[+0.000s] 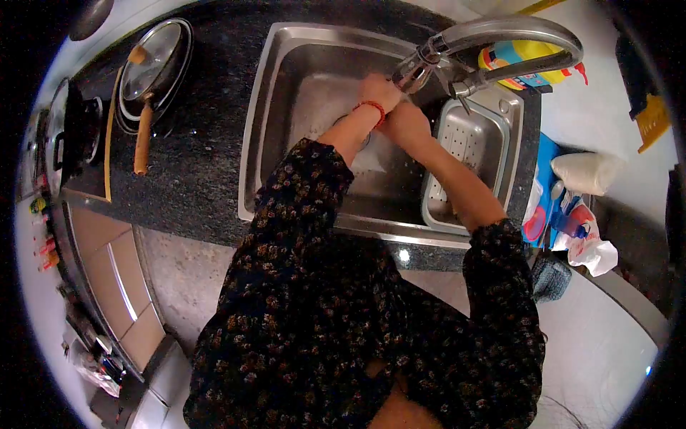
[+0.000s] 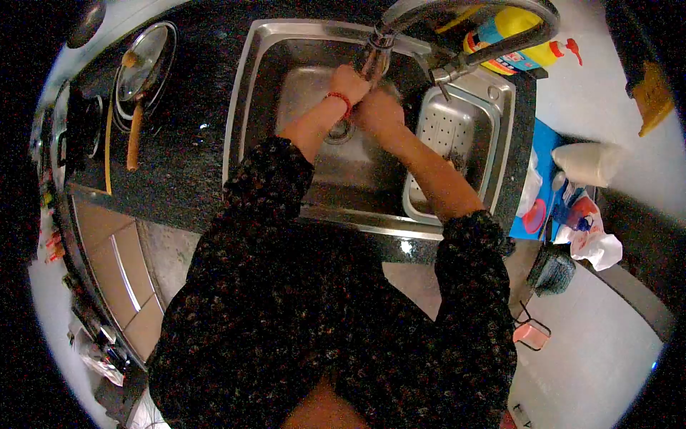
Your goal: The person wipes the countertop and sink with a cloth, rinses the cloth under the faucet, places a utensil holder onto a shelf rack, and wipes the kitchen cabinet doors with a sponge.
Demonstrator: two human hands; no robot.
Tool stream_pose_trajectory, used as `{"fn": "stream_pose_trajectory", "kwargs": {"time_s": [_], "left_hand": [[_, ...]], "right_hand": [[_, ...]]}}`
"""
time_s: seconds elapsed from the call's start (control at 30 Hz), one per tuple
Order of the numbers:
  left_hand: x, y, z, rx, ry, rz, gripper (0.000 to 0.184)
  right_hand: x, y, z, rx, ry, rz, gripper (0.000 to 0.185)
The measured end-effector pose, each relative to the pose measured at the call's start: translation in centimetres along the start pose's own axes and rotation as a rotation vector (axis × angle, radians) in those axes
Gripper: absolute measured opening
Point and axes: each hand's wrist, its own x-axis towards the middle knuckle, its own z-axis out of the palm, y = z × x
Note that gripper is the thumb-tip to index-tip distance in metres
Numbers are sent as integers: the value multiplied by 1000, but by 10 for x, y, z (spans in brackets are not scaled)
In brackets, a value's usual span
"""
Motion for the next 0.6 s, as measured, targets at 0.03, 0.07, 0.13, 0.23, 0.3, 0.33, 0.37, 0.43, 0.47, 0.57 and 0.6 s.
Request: {"fn": "stream_pose_trajectory", "kwargs": {"time_s": [0.03, 0.07, 0.13, 0.23, 0.3, 0.33, 0.37, 0.43, 0.47, 0.57, 0.6], "left_hand": [[0, -3, 1, -142, -30, -34, 33], [-1, -7, 2, -283, -61, -67, 31], [-3, -13, -2, -748, -219, -121, 30], [-22, -15, -21, -1423, -458, -173, 32], [-20, -26, -19, -1489, -394, -194, 36], [-6, -40, -13, -1543, -521, -70, 31], [-8, -38, -19, -1561, -527, -83, 29], [-16, -35, -25, -1593, -539, -112, 26], [-20, -32, -23, -1580, -538, -148, 24], [-16, -25, -15, -1455, -467, -131, 23], [-12, -30, -9, -1355, -401, -59, 24]], "right_hand": [[0, -1, -3, -27, -33, 51, 58], [0, -2, -5, -53, -65, 102, 63], [2, 7, -6, 120, 38, 56, 58], [-1, 24, -4, 737, -25, -12, 58], [-2, 35, -6, 1208, -106, 14, 59], [-3, 40, -8, 1418, -133, 70, 58], [-9, 33, -17, 1629, -162, 128, 57], [-17, 24, -21, 1887, -351, 248, 61], [-17, 26, -14, 1979, -487, 242, 64], [-12, 23, -6, 2087, -606, 314, 58], [-8, 25, 0, 2048, -555, 346, 56]]}}
